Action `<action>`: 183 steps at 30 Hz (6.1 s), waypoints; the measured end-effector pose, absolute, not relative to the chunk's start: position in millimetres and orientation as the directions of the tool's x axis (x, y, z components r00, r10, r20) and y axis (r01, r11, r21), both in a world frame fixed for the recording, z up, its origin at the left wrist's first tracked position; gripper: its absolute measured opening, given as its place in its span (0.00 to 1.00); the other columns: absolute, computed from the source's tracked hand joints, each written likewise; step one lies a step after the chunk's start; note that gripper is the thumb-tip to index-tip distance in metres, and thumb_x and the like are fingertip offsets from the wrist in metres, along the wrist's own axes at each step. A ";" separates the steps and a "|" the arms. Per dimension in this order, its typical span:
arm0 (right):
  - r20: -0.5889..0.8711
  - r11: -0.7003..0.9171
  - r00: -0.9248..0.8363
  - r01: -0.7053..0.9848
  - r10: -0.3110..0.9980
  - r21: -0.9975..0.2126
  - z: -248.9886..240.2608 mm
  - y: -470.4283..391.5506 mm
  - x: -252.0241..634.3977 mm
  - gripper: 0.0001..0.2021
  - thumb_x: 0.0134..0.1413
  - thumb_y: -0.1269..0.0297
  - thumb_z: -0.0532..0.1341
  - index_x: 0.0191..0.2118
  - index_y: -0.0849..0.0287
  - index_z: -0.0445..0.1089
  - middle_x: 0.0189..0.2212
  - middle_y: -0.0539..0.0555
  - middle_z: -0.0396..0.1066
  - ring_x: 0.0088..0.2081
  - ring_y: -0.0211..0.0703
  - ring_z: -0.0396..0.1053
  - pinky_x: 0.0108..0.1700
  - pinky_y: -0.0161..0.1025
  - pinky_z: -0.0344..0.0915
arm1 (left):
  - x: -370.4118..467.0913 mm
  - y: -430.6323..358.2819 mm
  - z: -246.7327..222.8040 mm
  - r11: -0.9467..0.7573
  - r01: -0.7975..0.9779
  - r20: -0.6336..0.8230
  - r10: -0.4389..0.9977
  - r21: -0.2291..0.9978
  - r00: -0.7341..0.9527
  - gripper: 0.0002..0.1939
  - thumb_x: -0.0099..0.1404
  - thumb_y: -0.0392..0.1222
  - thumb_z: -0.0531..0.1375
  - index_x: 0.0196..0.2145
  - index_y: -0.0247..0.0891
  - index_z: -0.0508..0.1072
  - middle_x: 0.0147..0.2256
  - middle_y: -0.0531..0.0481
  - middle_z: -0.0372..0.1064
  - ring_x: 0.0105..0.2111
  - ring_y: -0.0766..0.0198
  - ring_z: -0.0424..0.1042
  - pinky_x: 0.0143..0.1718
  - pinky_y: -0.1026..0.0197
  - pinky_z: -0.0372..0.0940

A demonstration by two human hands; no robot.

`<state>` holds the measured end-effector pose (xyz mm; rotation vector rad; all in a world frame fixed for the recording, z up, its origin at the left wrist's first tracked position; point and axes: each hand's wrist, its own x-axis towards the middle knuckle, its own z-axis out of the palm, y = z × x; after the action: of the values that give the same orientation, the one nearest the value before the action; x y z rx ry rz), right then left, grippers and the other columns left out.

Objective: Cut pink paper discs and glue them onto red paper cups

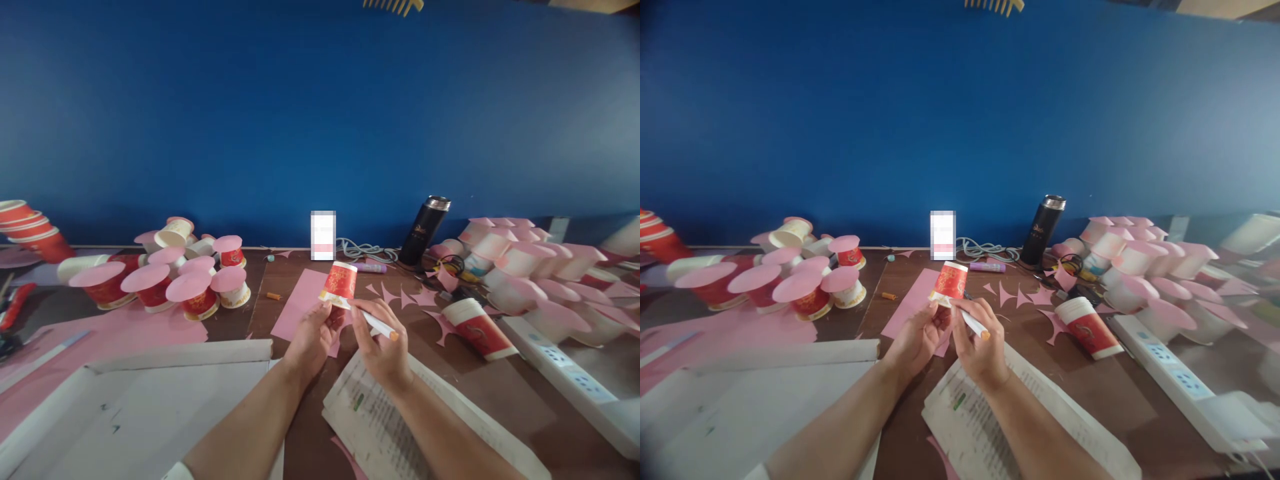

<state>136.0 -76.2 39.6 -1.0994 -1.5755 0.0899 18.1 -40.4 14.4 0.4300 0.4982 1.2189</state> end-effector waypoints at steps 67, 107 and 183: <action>0.168 0.209 0.461 -0.040 0.871 -0.977 26.3 -53.6 146.1 0.20 0.54 0.51 0.60 0.49 0.55 0.66 0.41 0.56 0.75 0.39 0.46 0.74 0.37 0.40 0.71 | 6.0 -36.6 27.2 0.448 -0.848 -0.267 0.886 0.284 0.379 0.07 0.62 0.32 0.55 0.31 0.27 0.73 0.26 0.46 0.69 0.28 0.67 0.71 0.33 0.65 0.70; 0.644 0.541 0.137 0.429 0.752 -0.723 23.4 -68.8 145.1 0.12 0.59 0.62 0.57 0.47 0.54 0.70 0.41 0.57 0.72 0.34 0.43 0.72 0.33 0.40 0.70 | 13.6 -34.2 12.4 0.318 -0.814 -0.221 0.946 0.486 0.238 0.03 0.56 0.29 0.63 0.31 0.31 0.74 0.32 0.47 0.73 0.35 0.68 0.74 0.41 0.68 0.69; 0.801 0.544 -0.011 0.739 0.599 -0.397 34.9 -71.8 137.7 0.08 0.60 0.69 0.56 0.42 0.56 0.70 0.37 0.53 0.75 0.40 0.44 0.71 0.46 0.44 0.63 | 15.4 -46.0 24.9 0.060 -0.236 -0.025 0.989 0.970 0.145 0.12 0.53 0.47 0.63 0.26 0.34 0.74 0.23 0.53 0.64 0.28 0.67 0.60 0.33 0.64 0.55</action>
<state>137.7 -71.8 34.9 -1.1333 -1.6962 -0.1616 15.4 -46.0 24.9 1.0635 0.9497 1.1802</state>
